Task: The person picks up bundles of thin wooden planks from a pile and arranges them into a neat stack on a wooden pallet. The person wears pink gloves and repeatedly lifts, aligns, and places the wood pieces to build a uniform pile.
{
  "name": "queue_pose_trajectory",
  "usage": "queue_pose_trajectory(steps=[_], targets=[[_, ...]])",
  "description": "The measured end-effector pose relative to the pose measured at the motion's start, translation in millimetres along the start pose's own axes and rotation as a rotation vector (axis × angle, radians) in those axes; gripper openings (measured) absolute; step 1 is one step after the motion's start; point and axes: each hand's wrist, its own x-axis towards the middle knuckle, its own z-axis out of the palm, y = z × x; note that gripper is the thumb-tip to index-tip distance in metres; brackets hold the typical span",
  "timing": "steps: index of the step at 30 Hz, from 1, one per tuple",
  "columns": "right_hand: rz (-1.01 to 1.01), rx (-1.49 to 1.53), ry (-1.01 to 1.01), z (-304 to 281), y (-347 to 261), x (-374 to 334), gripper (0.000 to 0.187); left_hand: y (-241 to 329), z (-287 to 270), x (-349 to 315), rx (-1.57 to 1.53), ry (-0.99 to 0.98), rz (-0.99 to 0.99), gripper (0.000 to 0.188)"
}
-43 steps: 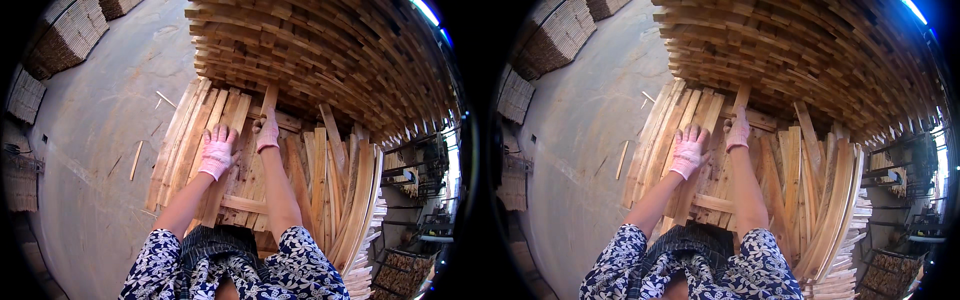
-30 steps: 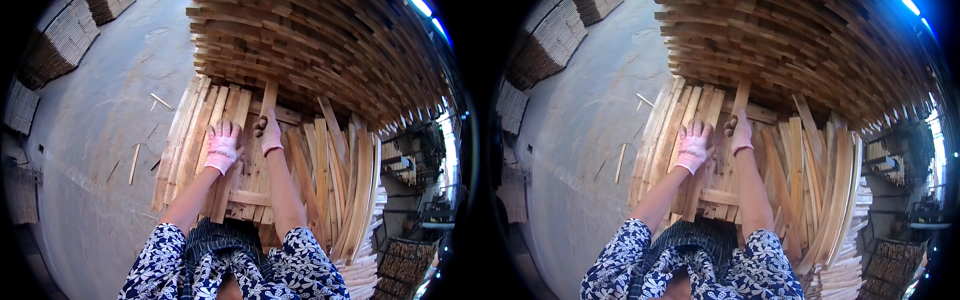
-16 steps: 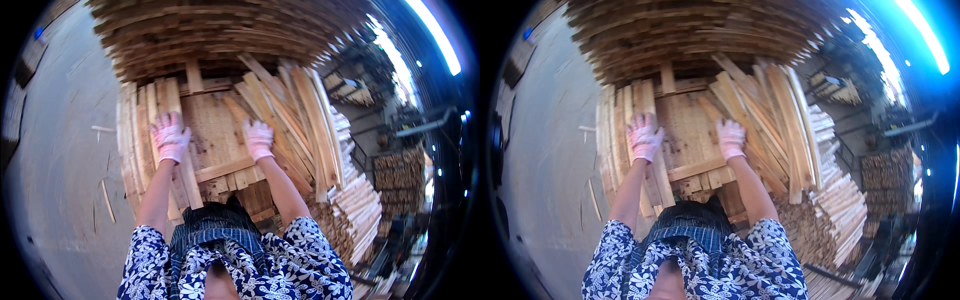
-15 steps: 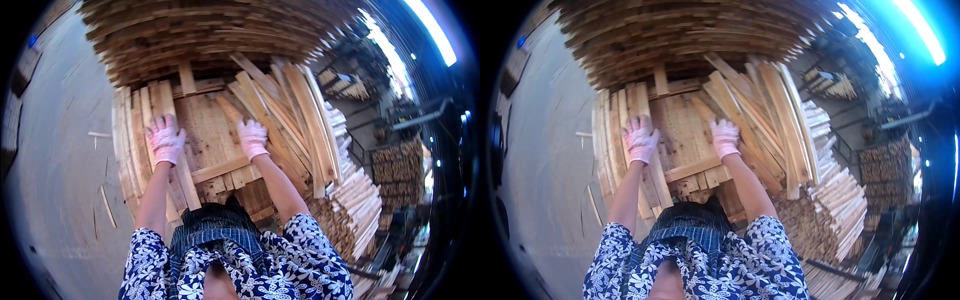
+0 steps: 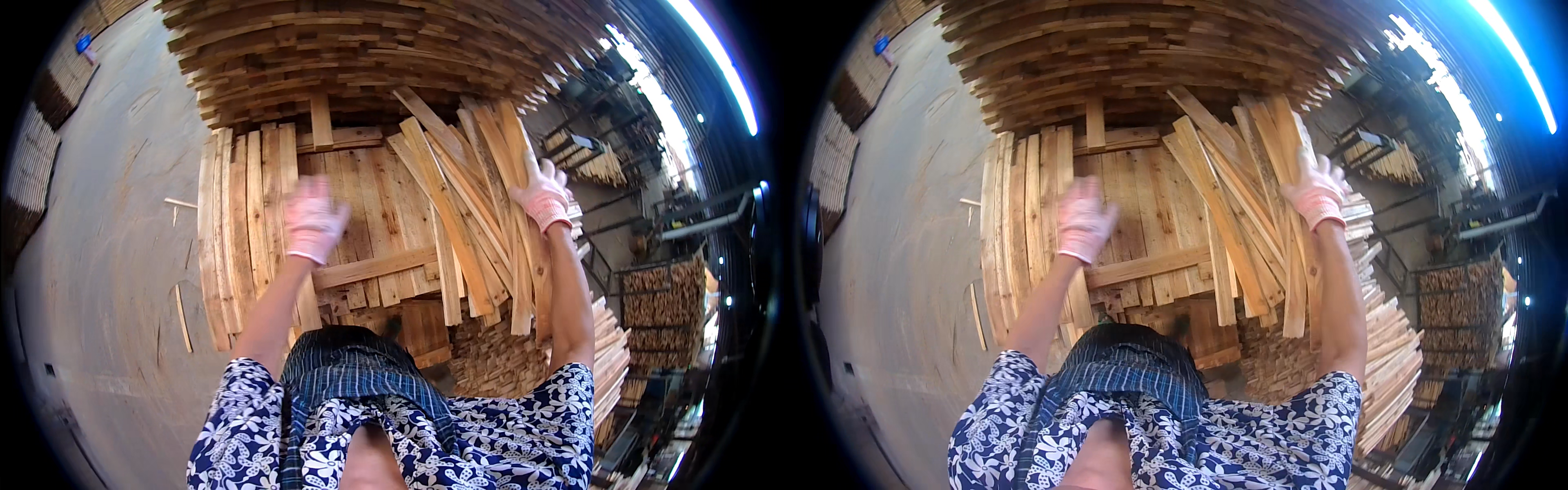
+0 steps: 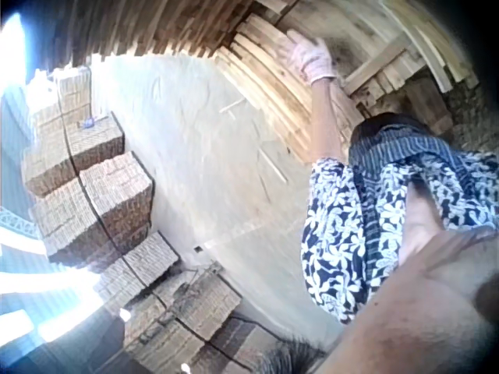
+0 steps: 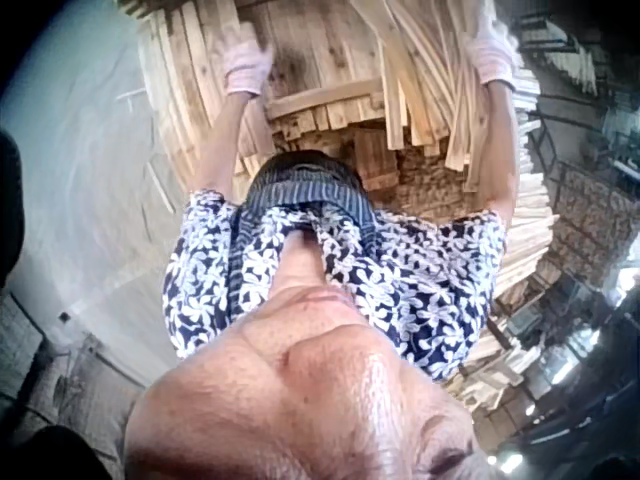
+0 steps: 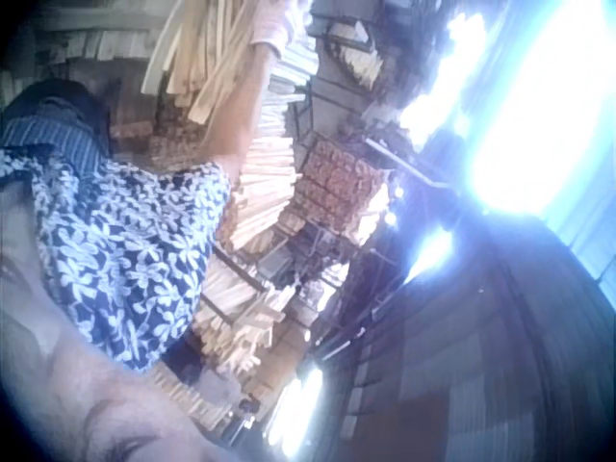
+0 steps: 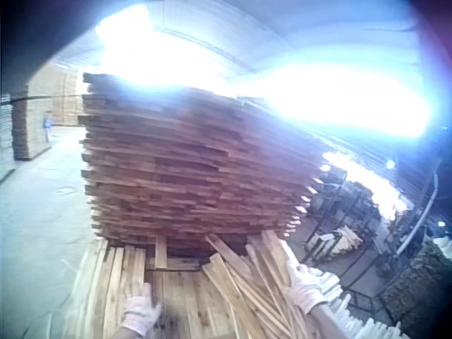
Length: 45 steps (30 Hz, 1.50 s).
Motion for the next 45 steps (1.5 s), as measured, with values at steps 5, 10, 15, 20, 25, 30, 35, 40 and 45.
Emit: queue_pose_trajectory(steps=[5,10,15,20,25,30,35,40,45], targets=[[0.07,0.435,-0.23,67.4,57.9,40.2,0.112,166.6,-23.6,-25.9,-0.858,-0.578,0.113,0.095],[-0.084,0.563,-0.19,58.1,68.4,28.3,0.104,252.5,0.7,6.8,-1.281,-0.457,-0.617,0.11],[-0.011,0.906,-0.28,76.8,99.9,25.8,0.085,245.7,29.2,27.8,-1.498,-0.54,-0.686,0.088],[-0.057,0.569,-0.19,100.2,114.7,42.2,0.082,267.8,2.5,52.8,-1.184,-0.215,-0.711,0.064],[-0.205,0.873,-0.175,106.8,160.3,61.1,0.08,237.0,9.5,70.1,-1.443,-0.275,-0.561,0.05],[-0.263,1.134,-0.273,34.8,146.8,48.2,0.076,204.8,56.3,47.2,-1.41,-0.521,-0.871,0.036],[-0.367,0.486,-0.181,33.5,83.5,40.0,0.069,223.9,78.7,42.9,-1.351,-0.503,-0.72,0.051],[-0.342,0.503,-0.114,75.7,73.9,34.6,0.077,203.5,11.3,38.1,-0.982,-0.57,-0.666,0.059],[-0.273,0.559,-0.292,29.5,73.7,25.3,0.079,124.1,-10.2,50.6,-0.786,-0.48,-0.493,0.044]])
